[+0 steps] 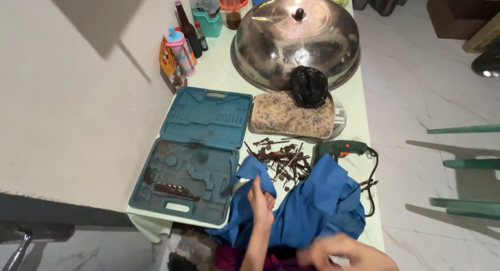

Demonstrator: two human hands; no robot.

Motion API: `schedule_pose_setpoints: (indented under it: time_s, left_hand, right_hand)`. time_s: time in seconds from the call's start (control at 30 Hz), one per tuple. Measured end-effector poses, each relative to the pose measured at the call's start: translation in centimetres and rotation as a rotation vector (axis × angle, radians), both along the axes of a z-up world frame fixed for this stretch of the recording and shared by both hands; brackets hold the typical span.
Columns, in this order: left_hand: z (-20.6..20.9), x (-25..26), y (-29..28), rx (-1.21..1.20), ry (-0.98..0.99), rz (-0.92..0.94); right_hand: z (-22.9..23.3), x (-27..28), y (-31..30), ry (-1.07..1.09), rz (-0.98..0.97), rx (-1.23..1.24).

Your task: The person wipes drill bits with a blue cloth and places them into designated slots in a teal toolbox. They handle multiple drill bits one at a time, cleaning each before returning it to the case.

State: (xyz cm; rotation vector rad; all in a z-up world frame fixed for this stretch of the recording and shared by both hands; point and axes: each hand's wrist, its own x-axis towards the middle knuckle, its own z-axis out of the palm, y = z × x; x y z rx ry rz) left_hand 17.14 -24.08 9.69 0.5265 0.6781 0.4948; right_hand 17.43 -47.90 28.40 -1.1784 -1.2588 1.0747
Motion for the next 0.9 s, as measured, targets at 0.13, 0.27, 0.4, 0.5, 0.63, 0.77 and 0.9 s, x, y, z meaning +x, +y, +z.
schedule_pose_setpoints:
  time_s: [0.13, 0.27, 0.4, 0.5, 0.63, 0.77, 0.9]
  left_hand:
    - [0.2, -1.4, -3.0, 0.248, 0.02, -0.303]
    - [-3.9, -1.9, -5.5, 0.763, 0.07, -0.658]
    - [-3.4, -3.3, -5.7, 0.82, 0.138, -0.845]
    - [0.1, -3.7, -4.5, 0.891, 0.12, -0.9]
    - [-0.3, -2.7, -4.0, 0.95, 0.062, -0.955]
    - [2.2, -3.3, -2.6, 0.975, 0.006, -1.074]
    - [2.0, -3.7, 0.4, 0.879, -0.012, -1.154]
  right_hand:
    - [-4.5, 1.9, 2.6, -0.062, -0.769, -0.325]
    - [-5.1, 3.6, 3.5, -0.086, -0.788, -0.364]
    - [-6.5, 3.1, 3.4, -0.401, -0.767, -0.511]
    - [-8.1, 2.4, 3.9, -0.461, -0.853, -0.561]
    - [-11.2, 2.0, 3.7, -0.413, -1.062, -0.541]
    - [-12.3, 0.7, 3.3, -0.168, -1.204, -0.455]
    - [-14.5, -0.5, 4.3, 0.166, -1.295, -0.336]
